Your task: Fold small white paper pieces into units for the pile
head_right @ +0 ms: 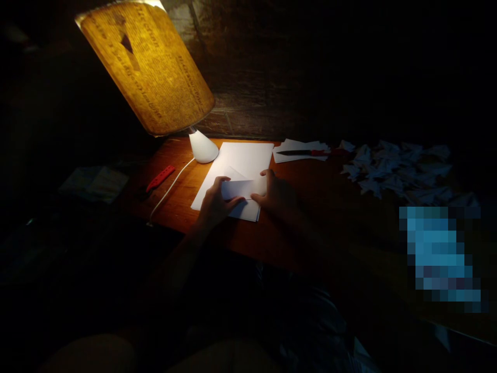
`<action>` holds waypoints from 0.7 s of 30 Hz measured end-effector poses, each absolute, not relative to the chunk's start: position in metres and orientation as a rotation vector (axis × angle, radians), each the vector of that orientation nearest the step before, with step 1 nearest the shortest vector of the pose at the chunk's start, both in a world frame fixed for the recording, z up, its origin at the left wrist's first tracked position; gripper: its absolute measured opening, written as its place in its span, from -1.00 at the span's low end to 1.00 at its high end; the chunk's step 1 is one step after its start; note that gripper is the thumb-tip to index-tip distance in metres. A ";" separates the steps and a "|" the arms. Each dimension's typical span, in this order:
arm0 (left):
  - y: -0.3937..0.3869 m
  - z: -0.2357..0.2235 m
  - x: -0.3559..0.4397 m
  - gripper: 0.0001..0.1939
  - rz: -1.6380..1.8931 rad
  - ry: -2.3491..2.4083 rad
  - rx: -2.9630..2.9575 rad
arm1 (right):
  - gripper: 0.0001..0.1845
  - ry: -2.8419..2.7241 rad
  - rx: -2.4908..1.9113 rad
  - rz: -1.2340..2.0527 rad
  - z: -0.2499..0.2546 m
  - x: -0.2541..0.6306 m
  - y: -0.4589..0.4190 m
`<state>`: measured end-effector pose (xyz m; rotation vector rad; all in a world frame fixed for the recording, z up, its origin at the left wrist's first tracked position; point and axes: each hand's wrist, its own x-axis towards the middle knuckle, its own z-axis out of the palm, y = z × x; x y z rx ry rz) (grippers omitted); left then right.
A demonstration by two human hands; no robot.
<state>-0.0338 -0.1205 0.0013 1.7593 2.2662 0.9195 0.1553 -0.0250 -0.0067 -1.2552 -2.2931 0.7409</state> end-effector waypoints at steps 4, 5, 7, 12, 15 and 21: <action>-0.122 0.007 -0.031 -0.34 0.852 2.293 1.734 | -0.28 -2.314 -1.275 0.740 -0.003 0.156 -0.026; -0.122 0.008 -0.030 -0.34 0.832 2.304 1.729 | -0.28 -2.318 -1.278 0.744 -0.001 0.155 -0.027; -0.123 0.010 -0.029 -0.34 0.793 2.324 1.731 | -0.27 -2.320 -1.291 0.759 0.001 0.155 -0.027; -0.122 0.004 -0.032 -0.35 0.826 2.327 1.781 | -0.27 -2.308 -1.316 0.778 0.010 0.155 -0.029; -0.121 -0.003 -0.035 -0.38 0.931 2.292 1.820 | -0.29 -2.315 -1.334 0.783 0.015 0.157 -0.029; -0.130 0.004 -0.030 -0.49 1.221 2.170 2.206 | -0.29 -2.297 -1.310 0.801 0.013 0.158 -0.027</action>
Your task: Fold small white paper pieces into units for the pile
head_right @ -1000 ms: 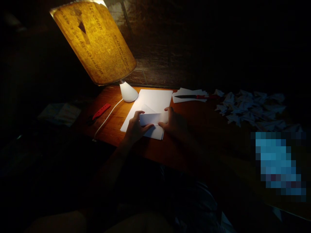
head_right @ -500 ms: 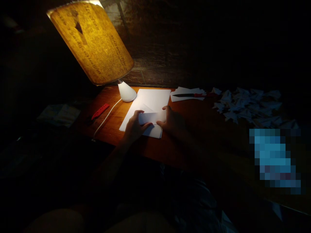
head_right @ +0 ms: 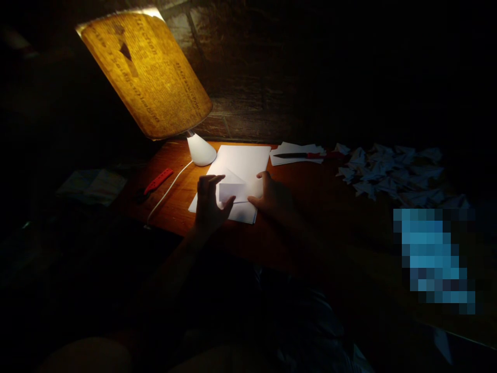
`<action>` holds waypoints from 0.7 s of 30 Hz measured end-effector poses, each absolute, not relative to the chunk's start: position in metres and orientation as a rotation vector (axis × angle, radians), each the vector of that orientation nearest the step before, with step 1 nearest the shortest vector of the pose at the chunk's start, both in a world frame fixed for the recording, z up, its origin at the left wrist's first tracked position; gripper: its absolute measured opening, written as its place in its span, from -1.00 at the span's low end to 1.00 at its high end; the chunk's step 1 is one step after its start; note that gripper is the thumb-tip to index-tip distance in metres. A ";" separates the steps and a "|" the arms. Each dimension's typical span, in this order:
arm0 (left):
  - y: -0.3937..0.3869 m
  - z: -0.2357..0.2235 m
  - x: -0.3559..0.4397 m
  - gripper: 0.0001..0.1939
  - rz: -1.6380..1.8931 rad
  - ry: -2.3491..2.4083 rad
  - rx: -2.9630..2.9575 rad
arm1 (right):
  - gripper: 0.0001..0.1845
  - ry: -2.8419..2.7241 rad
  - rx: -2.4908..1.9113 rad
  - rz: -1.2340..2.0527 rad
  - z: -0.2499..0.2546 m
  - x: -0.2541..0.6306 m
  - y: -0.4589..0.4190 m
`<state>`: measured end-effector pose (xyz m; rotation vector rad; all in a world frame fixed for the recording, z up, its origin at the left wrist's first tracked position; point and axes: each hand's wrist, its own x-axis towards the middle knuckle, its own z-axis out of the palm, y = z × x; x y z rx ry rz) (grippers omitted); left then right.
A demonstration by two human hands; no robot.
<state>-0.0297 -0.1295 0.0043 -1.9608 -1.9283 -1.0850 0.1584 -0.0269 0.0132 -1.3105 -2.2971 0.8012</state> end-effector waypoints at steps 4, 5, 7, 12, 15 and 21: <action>-0.132 0.009 -0.024 -0.79 -0.900 -1.666 -2.391 | -0.31 -2.260 -1.295 0.747 0.009 0.157 -0.028; -0.132 0.008 -0.024 -0.79 -0.871 -1.640 -2.460 | -0.31 -2.257 -1.293 0.742 0.010 0.156 -0.029; -0.130 0.006 -0.025 -0.78 -0.857 -1.641 -2.504 | -0.32 -2.268 -1.296 0.763 0.012 0.157 -0.029; -0.129 0.003 -0.026 -0.76 -0.826 -1.713 -2.501 | -0.29 -2.275 -1.294 0.833 0.015 0.158 -0.028; -0.128 0.004 -0.026 -0.74 -0.827 -1.752 -2.496 | -0.28 -2.254 -1.245 0.836 0.012 0.158 -0.027; -0.125 0.005 -0.029 -0.73 -0.851 -1.739 -2.499 | -0.28 -2.211 -1.131 0.747 0.004 0.163 -0.025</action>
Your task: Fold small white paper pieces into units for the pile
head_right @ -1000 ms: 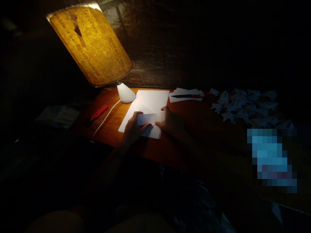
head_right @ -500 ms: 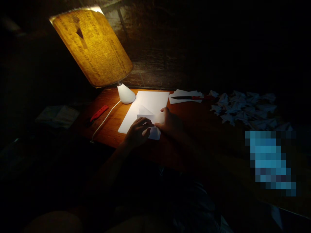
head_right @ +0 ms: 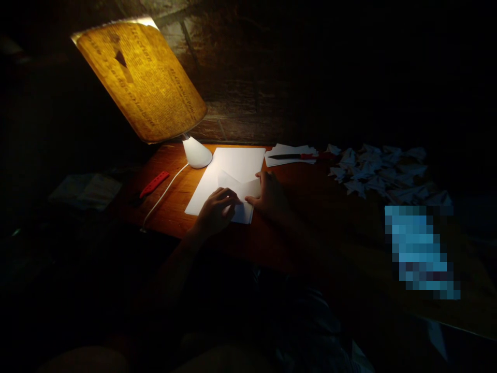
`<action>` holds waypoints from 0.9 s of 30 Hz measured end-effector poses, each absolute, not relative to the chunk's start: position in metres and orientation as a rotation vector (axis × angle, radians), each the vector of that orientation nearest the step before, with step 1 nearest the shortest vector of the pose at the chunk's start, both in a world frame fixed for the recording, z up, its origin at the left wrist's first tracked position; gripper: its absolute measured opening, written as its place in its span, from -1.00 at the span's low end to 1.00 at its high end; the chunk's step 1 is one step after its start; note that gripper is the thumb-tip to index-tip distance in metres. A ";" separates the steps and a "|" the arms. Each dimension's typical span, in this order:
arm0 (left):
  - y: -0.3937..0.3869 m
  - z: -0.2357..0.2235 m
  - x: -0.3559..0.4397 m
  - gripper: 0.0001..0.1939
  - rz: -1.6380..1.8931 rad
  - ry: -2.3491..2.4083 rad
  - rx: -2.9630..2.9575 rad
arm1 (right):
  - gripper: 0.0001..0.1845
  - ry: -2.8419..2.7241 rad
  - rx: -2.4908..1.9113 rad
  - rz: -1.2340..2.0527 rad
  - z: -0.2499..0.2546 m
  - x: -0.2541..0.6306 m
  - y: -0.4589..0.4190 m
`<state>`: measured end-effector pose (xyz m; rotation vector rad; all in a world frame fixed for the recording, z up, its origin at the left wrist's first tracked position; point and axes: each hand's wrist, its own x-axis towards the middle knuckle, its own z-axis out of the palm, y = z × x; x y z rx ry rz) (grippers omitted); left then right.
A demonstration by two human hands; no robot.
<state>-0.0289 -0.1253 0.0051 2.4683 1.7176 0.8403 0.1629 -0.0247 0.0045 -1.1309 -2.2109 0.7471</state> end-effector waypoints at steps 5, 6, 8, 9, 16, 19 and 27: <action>-0.125 0.005 -0.029 -0.76 0.795 1.760 2.488 | -0.25 -2.220 -1.142 0.596 -0.001 0.166 -0.024; -0.126 0.005 -0.029 -0.76 0.801 1.760 2.490 | -0.24 -2.220 -1.159 0.576 -0.002 0.165 -0.024; -0.126 0.004 -0.029 -0.75 0.816 1.756 2.495 | -0.22 -2.213 -1.191 0.550 -0.005 0.164 -0.025; -0.126 0.004 -0.029 -0.75 0.820 1.753 2.497 | -0.21 -2.210 -1.200 0.539 -0.007 0.163 -0.025; -0.126 0.004 -0.030 -0.75 0.781 1.766 2.476 | -0.07 -2.253 -1.247 0.564 -0.008 0.163 -0.019; -0.126 0.004 -0.030 -0.76 0.785 1.768 2.465 | 0.00 -2.278 -1.244 0.630 -0.007 0.170 -0.010; -0.125 0.003 -0.031 -0.76 0.793 1.780 2.479 | 0.01 -2.292 -1.134 0.662 -0.021 0.185 0.013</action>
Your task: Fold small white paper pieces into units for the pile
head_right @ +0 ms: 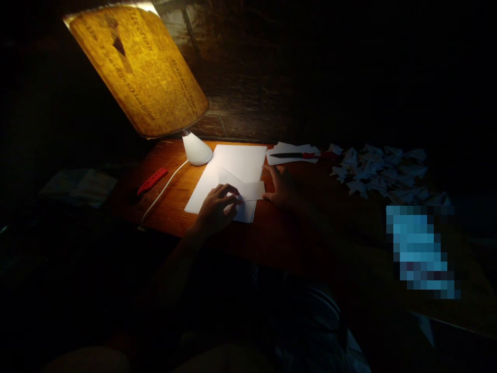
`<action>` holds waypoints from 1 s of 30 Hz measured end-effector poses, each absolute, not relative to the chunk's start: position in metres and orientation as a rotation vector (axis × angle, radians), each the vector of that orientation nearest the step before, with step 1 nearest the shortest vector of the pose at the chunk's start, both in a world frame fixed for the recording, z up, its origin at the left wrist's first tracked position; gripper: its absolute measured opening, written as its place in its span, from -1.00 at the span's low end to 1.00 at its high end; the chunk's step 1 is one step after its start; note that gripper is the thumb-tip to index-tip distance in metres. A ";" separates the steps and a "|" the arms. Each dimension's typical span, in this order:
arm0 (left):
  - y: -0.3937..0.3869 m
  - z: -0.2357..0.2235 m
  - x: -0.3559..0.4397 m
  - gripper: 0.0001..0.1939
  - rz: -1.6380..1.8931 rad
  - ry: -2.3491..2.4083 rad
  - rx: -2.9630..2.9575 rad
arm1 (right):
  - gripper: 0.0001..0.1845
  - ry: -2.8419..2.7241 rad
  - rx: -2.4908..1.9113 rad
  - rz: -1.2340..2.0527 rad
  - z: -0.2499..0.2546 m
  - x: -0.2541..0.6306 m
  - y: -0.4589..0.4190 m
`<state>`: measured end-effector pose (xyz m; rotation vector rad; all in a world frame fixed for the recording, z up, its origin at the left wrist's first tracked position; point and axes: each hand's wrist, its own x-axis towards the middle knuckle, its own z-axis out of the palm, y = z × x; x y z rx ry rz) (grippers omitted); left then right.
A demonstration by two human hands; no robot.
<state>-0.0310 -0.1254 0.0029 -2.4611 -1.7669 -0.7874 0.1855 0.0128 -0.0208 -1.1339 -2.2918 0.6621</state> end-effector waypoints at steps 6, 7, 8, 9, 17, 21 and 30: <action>-0.126 0.002 -0.031 -0.75 -0.762 -1.762 -2.467 | -0.20 -2.366 -1.028 0.755 -0.009 0.200 0.017; -0.126 0.003 -0.031 -0.75 -0.753 -1.764 -2.472 | -0.25 -2.377 -1.008 0.766 -0.005 0.203 0.015; -0.126 0.003 -0.031 -0.75 -0.748 -1.762 -2.476 | -0.30 -2.388 -0.989 0.771 0.000 0.204 0.012; -0.126 0.003 -0.031 -0.75 -0.743 -1.755 -2.483 | -0.33 -2.399 -0.970 0.766 0.004 0.206 0.009; -0.126 0.004 -0.029 -0.75 -0.691 -1.768 -2.497 | -0.65 -2.577 -0.653 0.563 0.017 0.198 -0.014; -0.127 0.006 -0.027 -0.75 -0.634 -1.827 -2.490 | -0.60 -2.700 -0.502 0.428 0.008 0.192 -0.021; -0.128 0.013 -0.024 -0.76 -0.502 -1.902 -2.489 | -0.55 -2.842 -0.607 0.297 0.020 0.191 -0.031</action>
